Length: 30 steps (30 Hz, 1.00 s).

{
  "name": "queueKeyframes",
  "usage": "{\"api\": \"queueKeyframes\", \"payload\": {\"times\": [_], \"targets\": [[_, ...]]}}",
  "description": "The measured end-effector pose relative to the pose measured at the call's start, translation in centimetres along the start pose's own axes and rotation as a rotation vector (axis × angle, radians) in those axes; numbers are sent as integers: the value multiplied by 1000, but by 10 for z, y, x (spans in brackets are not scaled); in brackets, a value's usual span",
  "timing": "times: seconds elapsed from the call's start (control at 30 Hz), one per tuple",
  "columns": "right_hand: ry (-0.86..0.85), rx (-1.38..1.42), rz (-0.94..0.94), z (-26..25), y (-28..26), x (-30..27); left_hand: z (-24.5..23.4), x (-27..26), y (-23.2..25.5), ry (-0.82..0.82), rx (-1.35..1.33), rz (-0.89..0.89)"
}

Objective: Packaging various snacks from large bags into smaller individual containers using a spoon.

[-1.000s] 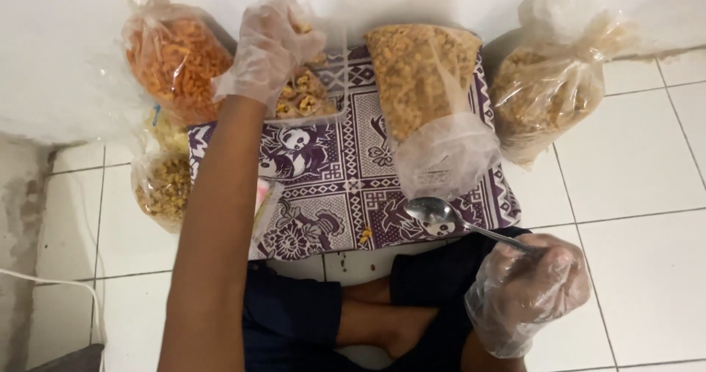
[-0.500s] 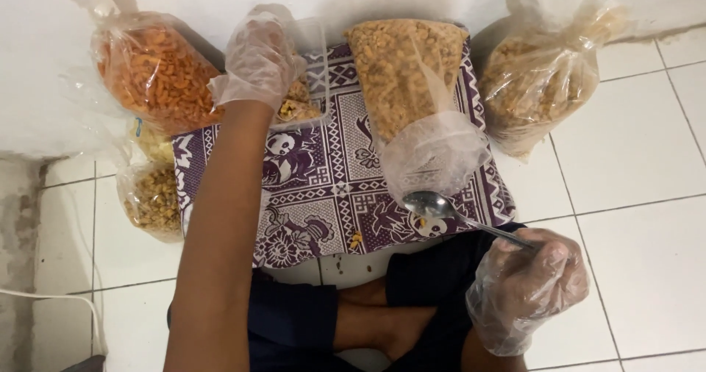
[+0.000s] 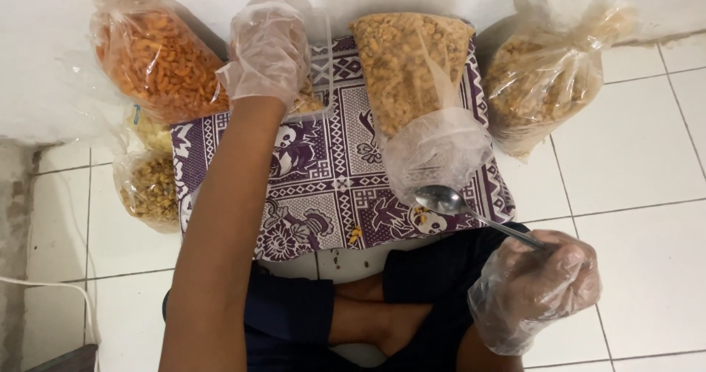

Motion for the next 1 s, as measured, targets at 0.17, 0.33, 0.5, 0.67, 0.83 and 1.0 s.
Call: {"api": "queueKeyframes", "payload": {"times": [0.17, 0.33, 0.5, 0.67, 0.83, 1.0], "targets": [[-3, -25, -1, -2, 2, 2, -2, -7, 13, 6, -249, 43], [-13, -12, 14, -1, 7, -3, -102, 164, 102, 191, -666, -979], [-4, -43, 4, 2, 9, -3, -6, 14, 47, 359, -236, -403], [7, -144, -16, 4, 8, 6, 110, -201, -44, 451, -3025, -713], [-18, 117, 366, 17, 9, 7, 85, -287, 22, 575, -1919, -1419], [-217, 465, 833, 19, 1, -5, 13, -316, 115, 336, -1218, -1339]]}}
Point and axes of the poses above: each hand's wrist, its own x-axis towards the middle knuckle, its own z-axis out of the palm, y = z × x, the point moved 1 cm from there along x, towards the middle knuckle, and after that the axes turned 1 degree about x, right-handed, at the moved point
